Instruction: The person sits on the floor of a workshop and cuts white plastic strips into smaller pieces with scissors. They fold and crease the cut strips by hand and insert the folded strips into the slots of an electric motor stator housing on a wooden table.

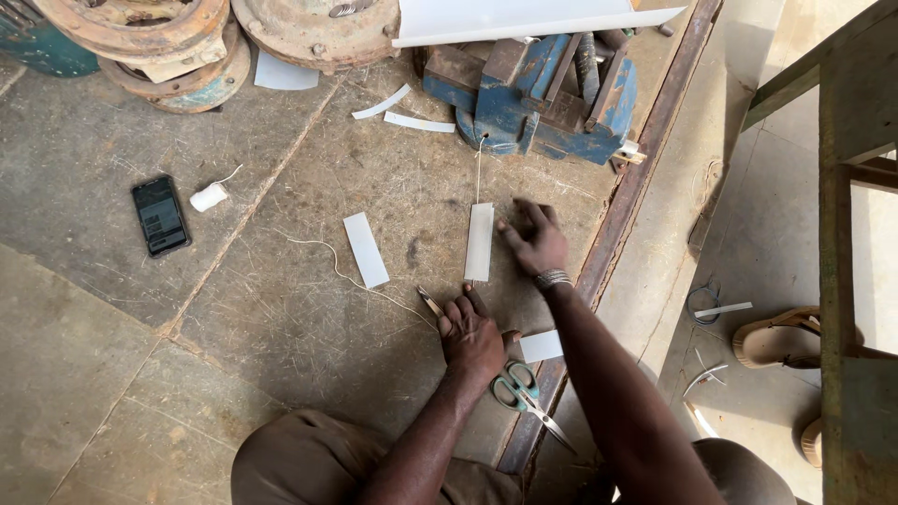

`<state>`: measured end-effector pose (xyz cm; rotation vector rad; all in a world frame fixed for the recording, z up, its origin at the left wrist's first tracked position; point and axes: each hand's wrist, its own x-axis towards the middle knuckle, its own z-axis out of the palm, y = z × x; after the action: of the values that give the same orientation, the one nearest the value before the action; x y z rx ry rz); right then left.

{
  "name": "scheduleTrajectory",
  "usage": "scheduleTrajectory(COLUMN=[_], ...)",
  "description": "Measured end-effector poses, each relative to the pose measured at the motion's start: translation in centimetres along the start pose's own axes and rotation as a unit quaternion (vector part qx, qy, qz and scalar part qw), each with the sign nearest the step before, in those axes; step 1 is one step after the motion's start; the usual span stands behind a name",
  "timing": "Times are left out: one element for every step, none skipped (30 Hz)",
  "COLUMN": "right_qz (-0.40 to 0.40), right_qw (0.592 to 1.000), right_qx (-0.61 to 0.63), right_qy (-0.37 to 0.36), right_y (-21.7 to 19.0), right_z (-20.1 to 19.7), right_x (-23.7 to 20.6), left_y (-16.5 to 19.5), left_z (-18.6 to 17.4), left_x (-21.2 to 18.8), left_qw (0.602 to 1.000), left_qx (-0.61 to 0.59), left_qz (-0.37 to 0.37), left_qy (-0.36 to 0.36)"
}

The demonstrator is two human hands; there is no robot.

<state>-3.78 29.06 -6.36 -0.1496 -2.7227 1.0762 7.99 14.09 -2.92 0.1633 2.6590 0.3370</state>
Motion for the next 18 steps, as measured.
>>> scheduleTrajectory(right_qz=[0.030, 0.060, 0.089, 0.068, 0.048, 0.028, 0.032, 0.036, 0.039, 0.042, 0.046, 0.052, 0.048, 0.044, 0.040, 0.064, 0.090, 0.107], right_qw=[0.996, 0.986, 0.968, 0.961, 0.952, 0.942, 0.942, 0.943, 0.944, 0.936, 0.928, 0.920, 0.921, 0.922, 0.924, 0.918, 0.909, 0.900], right_qx=[-0.063, -0.126, -0.187, -0.218, -0.248, -0.278, -0.275, -0.271, -0.269, -0.283, -0.297, -0.312, -0.312, -0.311, -0.309, -0.306, -0.304, -0.299], right_qy=[-0.049, -0.095, -0.140, -0.155, -0.171, -0.187, -0.188, -0.189, -0.189, -0.204, -0.220, -0.233, -0.229, -0.225, -0.220, -0.244, -0.269, -0.300], right_y=[-1.4, -2.7, -3.8, -4.5, -4.9, -5.0, -4.8, -4.3, -3.7, -3.2, -2.7, -2.3, -2.1, -2.0, -2.0, -2.1, -2.2, -2.3], right_z=[0.5, 1.1, 1.7, 2.0, 2.4, 2.6, 2.6, 2.3, 2.1, 1.9, 1.6, 1.3, 1.2, 1.2, 1.2, 1.2, 1.2, 1.2], right_x=[0.1, 0.3, 0.4, 0.3, 0.1, -0.2, -0.4, -0.6, -0.7, -0.9, -0.9, -1.0, -1.0, -1.0, -0.9, -0.8, -0.6, -0.3], left_y=[0.1, 0.3, 0.4, 0.4, 0.4, 0.4, 0.4, 0.5, 0.5, 0.6, 0.7, 0.9, 1.0, 1.1, 1.1, 1.0, 0.9, 0.6], left_z=[0.0, -0.1, 0.0, 0.0, 0.1, 0.2, 0.3, 0.4, 0.4, 0.4, 0.4, 0.3, 0.2, 0.1, 0.0, -0.1, 0.0, 0.1], left_x=[-0.2, -0.1, -0.1, 0.1, 0.2, 0.3, 0.4, 0.4, 0.4, 0.4, 0.3, 0.3, 0.4, 0.4, 0.5, 0.6, 0.7, 0.7], left_qw=[1.000, 1.000, 1.000, 0.999, 0.999, 0.999, 0.999, 0.998, 0.999, 0.999, 0.999, 0.999, 0.999, 0.997, 0.998, 0.997, 0.995, 0.996], left_qx=[0.004, 0.008, 0.022, 0.035, 0.049, 0.048, 0.046, 0.044, 0.030, 0.016, 0.001, 0.020, 0.040, 0.061, 0.059, 0.056, 0.053, 0.057], left_qz=[0.000, 0.001, 0.003, 0.004, 0.006, 0.013, 0.018, 0.023, 0.024, 0.025, 0.028, 0.029, 0.030, 0.031, 0.034, 0.036, 0.037, 0.039], left_qy=[0.002, 0.004, 0.005, 0.005, 0.004, -0.007, -0.018, -0.028, -0.023, -0.020, -0.016, -0.003, 0.010, 0.023, -0.007, -0.038, -0.070, -0.053])
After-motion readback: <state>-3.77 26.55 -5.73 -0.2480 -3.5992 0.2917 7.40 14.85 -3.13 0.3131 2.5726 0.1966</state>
